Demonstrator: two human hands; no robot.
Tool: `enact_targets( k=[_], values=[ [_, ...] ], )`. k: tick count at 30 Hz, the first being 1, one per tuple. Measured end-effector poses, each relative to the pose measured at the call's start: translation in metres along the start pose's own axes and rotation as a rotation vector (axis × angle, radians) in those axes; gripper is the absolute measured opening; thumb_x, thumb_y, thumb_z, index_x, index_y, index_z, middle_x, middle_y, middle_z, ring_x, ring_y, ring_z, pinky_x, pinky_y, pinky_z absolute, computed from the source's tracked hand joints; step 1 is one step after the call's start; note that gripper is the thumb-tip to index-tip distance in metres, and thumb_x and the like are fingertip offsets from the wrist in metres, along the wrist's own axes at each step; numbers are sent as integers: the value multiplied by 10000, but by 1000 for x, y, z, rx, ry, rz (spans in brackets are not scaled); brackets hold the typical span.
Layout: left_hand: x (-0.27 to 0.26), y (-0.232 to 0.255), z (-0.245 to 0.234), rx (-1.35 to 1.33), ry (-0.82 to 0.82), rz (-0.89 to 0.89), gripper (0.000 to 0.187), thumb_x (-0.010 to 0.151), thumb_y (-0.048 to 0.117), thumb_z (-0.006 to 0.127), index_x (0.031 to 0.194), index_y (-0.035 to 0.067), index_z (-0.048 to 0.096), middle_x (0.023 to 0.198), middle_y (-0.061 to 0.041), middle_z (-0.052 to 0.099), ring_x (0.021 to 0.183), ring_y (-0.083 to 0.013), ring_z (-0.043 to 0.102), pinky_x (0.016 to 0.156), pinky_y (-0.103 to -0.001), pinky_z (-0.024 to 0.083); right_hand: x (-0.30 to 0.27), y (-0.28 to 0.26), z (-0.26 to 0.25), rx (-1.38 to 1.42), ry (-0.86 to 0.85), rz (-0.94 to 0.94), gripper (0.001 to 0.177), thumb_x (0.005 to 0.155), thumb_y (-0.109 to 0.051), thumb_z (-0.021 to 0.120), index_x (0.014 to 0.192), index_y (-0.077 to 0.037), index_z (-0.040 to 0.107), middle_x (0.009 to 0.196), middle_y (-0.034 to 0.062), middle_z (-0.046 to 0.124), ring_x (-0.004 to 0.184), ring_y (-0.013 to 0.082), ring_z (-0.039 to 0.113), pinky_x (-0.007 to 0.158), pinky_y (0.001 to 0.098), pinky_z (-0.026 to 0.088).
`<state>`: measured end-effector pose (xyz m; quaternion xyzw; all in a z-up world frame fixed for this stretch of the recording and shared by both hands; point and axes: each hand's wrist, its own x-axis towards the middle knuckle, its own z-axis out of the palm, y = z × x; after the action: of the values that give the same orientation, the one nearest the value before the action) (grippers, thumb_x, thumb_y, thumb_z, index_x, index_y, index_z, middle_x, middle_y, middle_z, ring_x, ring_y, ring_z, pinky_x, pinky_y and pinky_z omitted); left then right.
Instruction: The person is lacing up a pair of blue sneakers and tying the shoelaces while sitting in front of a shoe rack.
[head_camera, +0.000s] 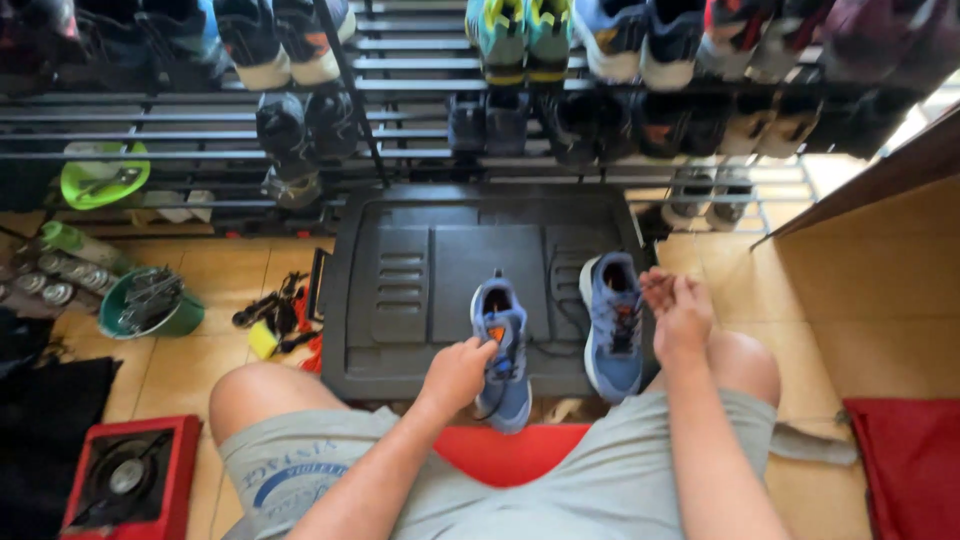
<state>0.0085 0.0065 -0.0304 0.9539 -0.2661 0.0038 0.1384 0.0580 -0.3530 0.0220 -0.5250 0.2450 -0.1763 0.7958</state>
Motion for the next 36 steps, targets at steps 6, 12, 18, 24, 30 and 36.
enact_targets(
  k=[6,12,18,24,30,36],
  values=[
    [2,-1,-14,129,58,78,278,869,84,640,1086,256,625,887,-24,632,784,-253,704,659,-374,588,-25,39,24,118,-187,200,22,1070,-215,570,1080,-217,589,810,93,725,797,240,778,802,393,682],
    [1,8,-37,-89,-148,-12,410,876,-3,630,1238,181,579,999,-88,636,853,-341,716,717,-433,593,-66,55,55,68,-413,322,80,968,-198,621,994,-128,649,870,94,728,834,225,759,771,433,665],
    [7,15,-55,-156,-311,-66,398,943,-15,580,1309,142,571,1120,-148,641,905,-336,721,752,-424,605,-80,21,75,94,-449,298,118,977,-215,614,898,-133,641,1143,141,765,1063,254,756,929,457,619],
    [6,20,-62,-181,-303,-65,261,976,11,529,1186,166,552,1021,-107,622,852,-341,706,716,-430,600,-56,11,54,207,-377,277,140,1037,-235,614,912,-173,624,1059,120,785,1044,259,782,1008,455,615],
    [4,18,-64,-232,-270,-40,289,982,-23,473,1202,148,551,1052,-149,621,847,-373,704,721,-462,599,-60,29,55,205,-384,276,161,1036,-191,626,883,-173,580,583,46,543,545,211,636,708,427,672],
    [1,16,-57,-199,-180,-28,292,951,-2,514,1214,114,566,1014,-158,639,841,-410,712,707,-479,600,-92,61,64,-141,-649,253,96,865,-88,732,930,-72,663,484,78,459,246,156,393,229,288,392]
  ],
)
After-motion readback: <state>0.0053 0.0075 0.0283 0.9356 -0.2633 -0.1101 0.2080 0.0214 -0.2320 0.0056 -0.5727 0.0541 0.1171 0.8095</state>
